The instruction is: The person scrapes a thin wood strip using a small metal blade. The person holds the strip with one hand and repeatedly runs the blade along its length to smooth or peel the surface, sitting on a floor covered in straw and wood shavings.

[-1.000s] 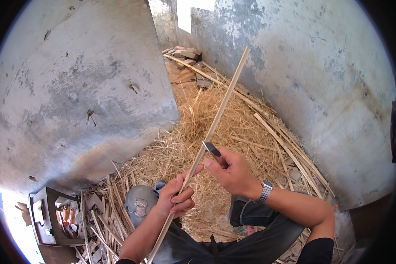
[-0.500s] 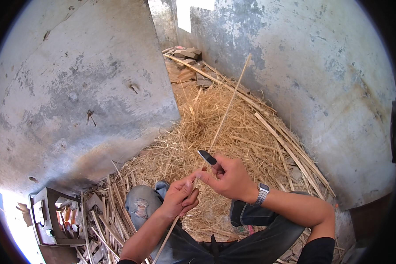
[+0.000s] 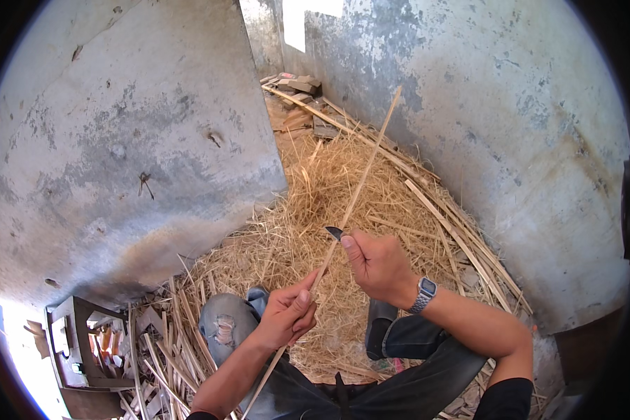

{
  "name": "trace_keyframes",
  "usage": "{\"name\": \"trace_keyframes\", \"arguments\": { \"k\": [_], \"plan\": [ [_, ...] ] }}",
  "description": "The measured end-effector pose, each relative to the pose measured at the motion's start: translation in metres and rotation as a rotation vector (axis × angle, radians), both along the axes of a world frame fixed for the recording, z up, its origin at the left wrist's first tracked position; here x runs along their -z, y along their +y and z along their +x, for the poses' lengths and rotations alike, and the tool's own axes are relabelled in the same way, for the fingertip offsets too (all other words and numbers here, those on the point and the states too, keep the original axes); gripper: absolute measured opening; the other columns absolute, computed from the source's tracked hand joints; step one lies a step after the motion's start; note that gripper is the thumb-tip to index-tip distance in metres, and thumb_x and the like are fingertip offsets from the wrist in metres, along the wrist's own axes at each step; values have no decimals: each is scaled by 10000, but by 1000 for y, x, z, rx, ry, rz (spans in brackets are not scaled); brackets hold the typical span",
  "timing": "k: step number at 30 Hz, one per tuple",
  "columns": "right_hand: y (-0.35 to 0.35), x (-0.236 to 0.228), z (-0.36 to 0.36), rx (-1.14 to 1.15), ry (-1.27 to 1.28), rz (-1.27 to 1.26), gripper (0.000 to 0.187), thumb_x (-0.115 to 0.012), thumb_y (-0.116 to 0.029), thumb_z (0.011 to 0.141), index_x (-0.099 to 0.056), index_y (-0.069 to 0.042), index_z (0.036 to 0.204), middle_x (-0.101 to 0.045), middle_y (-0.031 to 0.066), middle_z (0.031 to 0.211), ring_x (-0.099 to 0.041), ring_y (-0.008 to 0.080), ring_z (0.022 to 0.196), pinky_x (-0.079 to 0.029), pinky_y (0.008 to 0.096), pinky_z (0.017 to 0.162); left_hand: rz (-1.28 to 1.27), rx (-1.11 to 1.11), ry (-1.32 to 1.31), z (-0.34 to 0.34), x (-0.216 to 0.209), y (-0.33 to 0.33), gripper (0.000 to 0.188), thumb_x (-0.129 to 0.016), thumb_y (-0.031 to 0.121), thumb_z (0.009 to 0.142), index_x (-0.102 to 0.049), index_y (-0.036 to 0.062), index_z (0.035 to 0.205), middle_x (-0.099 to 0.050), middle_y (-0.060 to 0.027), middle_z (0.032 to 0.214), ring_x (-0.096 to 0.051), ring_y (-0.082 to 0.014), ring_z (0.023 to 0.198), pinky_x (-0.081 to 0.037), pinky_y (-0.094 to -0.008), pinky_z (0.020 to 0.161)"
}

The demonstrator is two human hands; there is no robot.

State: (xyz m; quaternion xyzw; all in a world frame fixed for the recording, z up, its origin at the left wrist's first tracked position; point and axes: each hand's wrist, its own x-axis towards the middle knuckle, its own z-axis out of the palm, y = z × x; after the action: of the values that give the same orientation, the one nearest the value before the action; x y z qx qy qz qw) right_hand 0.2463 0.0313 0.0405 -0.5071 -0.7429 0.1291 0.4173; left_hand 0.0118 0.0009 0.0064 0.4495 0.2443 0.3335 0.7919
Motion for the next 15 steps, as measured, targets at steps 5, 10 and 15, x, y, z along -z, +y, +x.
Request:
{"name": "trace_keyframes", "arguments": {
  "k": [5, 10, 15],
  "plan": [
    [-5, 11, -3, -37, -2, -54, 337, -535, -243, 1074, -553, -44, 803, -527, 192, 567, -557, 396, 486, -404, 477, 459, -38, 9, -80, -5, 4, 0, 501, -445, 313, 1133, -403, 139, 1601, -374, 17, 567, -303, -75, 389, -325, -219, 387],
    [-25, 18, -18, -116, -47, -97, 313, -545, -276, 1070, -593, -58, 852, -545, 181, 556, -576, 395, 484, -428, 472, 453, -82, 33, -99, -7, 5, 1, 567, -433, 395, 1125, -378, 94, 1603, -356, 16, 562, -295, -80, 378, -304, -231, 383],
    [-33, 11, -29, -186, -65, -144, 293, -532, -309, 1074, -667, -74, 961, -565, 170, 561, -590, 387, 479, -447, 466, 449, -160, 18, -170, -5, 2, 7, 677, -474, 456, 1090, -321, 51, 1610, -341, 30, 541, -296, -79, 360, -289, -231, 377]
  ]
}}
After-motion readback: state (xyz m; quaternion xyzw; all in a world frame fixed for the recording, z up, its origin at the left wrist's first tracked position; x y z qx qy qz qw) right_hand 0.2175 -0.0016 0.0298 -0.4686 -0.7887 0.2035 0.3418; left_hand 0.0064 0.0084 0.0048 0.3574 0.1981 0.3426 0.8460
